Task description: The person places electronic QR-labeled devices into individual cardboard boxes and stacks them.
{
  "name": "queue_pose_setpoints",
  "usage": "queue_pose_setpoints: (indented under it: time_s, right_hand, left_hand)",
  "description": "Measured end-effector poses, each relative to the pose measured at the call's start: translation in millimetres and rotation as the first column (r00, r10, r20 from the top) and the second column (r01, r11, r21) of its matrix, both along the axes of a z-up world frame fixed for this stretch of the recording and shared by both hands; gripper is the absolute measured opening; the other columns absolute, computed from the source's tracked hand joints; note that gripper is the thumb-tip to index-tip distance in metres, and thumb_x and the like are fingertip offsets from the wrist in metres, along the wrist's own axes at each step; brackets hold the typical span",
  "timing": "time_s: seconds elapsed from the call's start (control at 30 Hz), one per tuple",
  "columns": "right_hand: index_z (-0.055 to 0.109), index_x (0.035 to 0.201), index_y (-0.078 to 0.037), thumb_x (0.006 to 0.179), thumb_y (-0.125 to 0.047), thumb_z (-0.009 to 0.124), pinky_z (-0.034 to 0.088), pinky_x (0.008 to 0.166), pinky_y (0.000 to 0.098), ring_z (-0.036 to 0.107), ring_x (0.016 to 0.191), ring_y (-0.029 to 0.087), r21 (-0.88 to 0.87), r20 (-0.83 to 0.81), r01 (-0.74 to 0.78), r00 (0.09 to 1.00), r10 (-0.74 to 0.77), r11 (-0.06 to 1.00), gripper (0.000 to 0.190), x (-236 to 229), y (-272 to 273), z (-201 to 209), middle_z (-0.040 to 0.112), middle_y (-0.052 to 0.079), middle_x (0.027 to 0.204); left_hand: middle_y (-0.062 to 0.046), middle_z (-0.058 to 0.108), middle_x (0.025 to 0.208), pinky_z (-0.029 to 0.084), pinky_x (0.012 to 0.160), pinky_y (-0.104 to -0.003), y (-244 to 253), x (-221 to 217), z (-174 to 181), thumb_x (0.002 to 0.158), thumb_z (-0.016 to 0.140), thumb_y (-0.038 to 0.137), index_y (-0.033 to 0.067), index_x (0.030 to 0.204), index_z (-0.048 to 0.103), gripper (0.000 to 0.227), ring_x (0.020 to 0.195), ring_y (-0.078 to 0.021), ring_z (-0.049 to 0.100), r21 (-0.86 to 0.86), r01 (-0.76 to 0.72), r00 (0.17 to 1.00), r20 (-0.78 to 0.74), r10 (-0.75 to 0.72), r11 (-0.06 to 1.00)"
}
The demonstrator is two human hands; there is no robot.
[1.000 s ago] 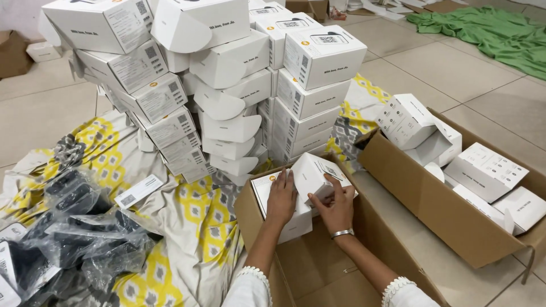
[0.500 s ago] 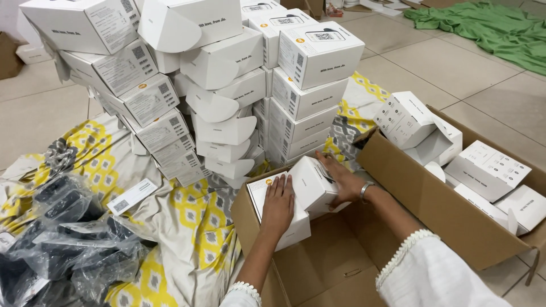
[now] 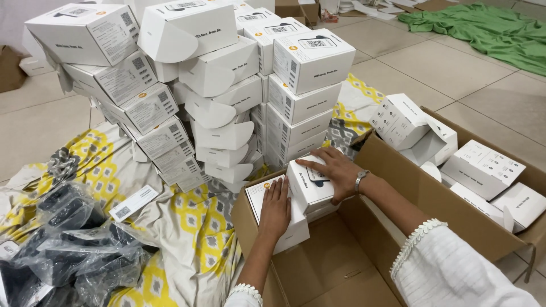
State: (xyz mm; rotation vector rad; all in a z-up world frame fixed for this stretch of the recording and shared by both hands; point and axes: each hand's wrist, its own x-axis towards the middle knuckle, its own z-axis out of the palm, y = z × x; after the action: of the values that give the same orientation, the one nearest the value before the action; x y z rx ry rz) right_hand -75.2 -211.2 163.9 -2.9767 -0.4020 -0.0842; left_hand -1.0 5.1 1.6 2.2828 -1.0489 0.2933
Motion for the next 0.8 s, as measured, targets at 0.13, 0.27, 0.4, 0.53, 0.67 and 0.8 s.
queue_pose_setpoints:
  time_s: [0.13, 0.27, 0.4, 0.53, 0.67, 0.8]
  right_hand:
    - [0.029, 0.156, -0.041, 0.032, -0.02, 0.093, 0.029, 0.118, 0.0501, 0.033, 0.142, 0.042, -0.093, 0.027, -0.043, 0.999, 0.046, 0.995, 0.141, 6, -10, -3, 0.037, 0.015, 0.155]
    - [0.028, 0.155, -0.04, 0.032, -0.02, 0.096, 0.02, 0.121, 0.0548, 0.028, 0.146, 0.039, -0.138, -0.052, -0.033, 0.998, 0.026, 0.99, 0.142, 12, -4, -8, 0.033, 0.015, 0.157]
    - [0.027, 0.154, -0.037, 0.029, -0.022, 0.099, 0.019, 0.123, 0.0541, 0.026, 0.147, 0.04, -0.06, -0.093, -0.058, 0.994, 0.053, 0.996, 0.144, 20, -3, -15, 0.031, 0.017, 0.159]
    - [0.028, 0.154, -0.035, 0.029, -0.021, 0.099, 0.021, 0.122, 0.054, 0.025, 0.148, 0.042, -0.005, -0.101, -0.051, 0.994, 0.051, 0.999, 0.144, 32, -19, -35, 0.032, 0.016, 0.159]
    - [0.026, 0.154, -0.039, 0.033, -0.019, 0.099, 0.022, 0.123, 0.0564, 0.025, 0.149, 0.039, 0.016, -0.15, 0.004, 0.989, -0.002, 1.0, 0.142, 36, -18, -63, 0.03, 0.012, 0.16]
    - [0.017, 0.156, -0.049, 0.045, -0.016, 0.101, 0.016, 0.123, 0.0656, 0.018, 0.155, 0.031, -0.118, -0.214, 0.146, 0.962, -0.168, 0.982, 0.143, 39, 4, -89, 0.018, 0.007, 0.167]
  left_hand:
    - [-0.023, 0.037, 0.158, 0.021, 0.122, -0.049, 5, -9, 15, 0.099, 0.051, 0.016, 0.0139, 0.158, 0.037, 0.06, 0.147, -0.0384, 0.032, 0.103, -0.001, 1.0, 0.008, 0.0, 0.995]
    - [-0.022, 0.038, 0.158, 0.019, 0.122, -0.05, 0, -4, 1, 0.1, 0.05, 0.015, 0.0114, 0.156, 0.037, 0.058, 0.148, -0.038, 0.031, 0.064, -0.005, 1.0, 0.011, 0.005, 0.998]
    - [-0.023, 0.038, 0.158, 0.019, 0.123, -0.051, 6, -4, 5, 0.1, 0.05, 0.013, 0.0066, 0.157, 0.032, 0.061, 0.149, -0.0379, 0.031, -0.006, 0.009, 1.0, -0.029, -0.009, 1.0]
    - [-0.023, 0.038, 0.157, 0.019, 0.123, -0.051, 7, -8, 13, 0.099, 0.05, 0.014, 0.0078, 0.158, 0.031, 0.062, 0.148, -0.0374, 0.031, -0.019, 0.004, 0.999, -0.054, -0.005, 1.0]
    - [-0.025, 0.037, 0.157, 0.019, 0.123, -0.051, 10, -11, 18, 0.1, 0.049, 0.016, 0.0121, 0.159, 0.034, 0.06, 0.148, -0.0392, 0.031, 0.022, 0.028, 0.999, -0.043, -0.027, 0.999]
    - [-0.026, 0.03, 0.16, 0.014, 0.124, -0.053, 6, -14, 18, 0.104, 0.048, 0.034, 0.0111, 0.155, 0.037, 0.057, 0.151, -0.0406, 0.024, 0.125, 0.014, 1.0, -0.028, -0.01, 0.992]
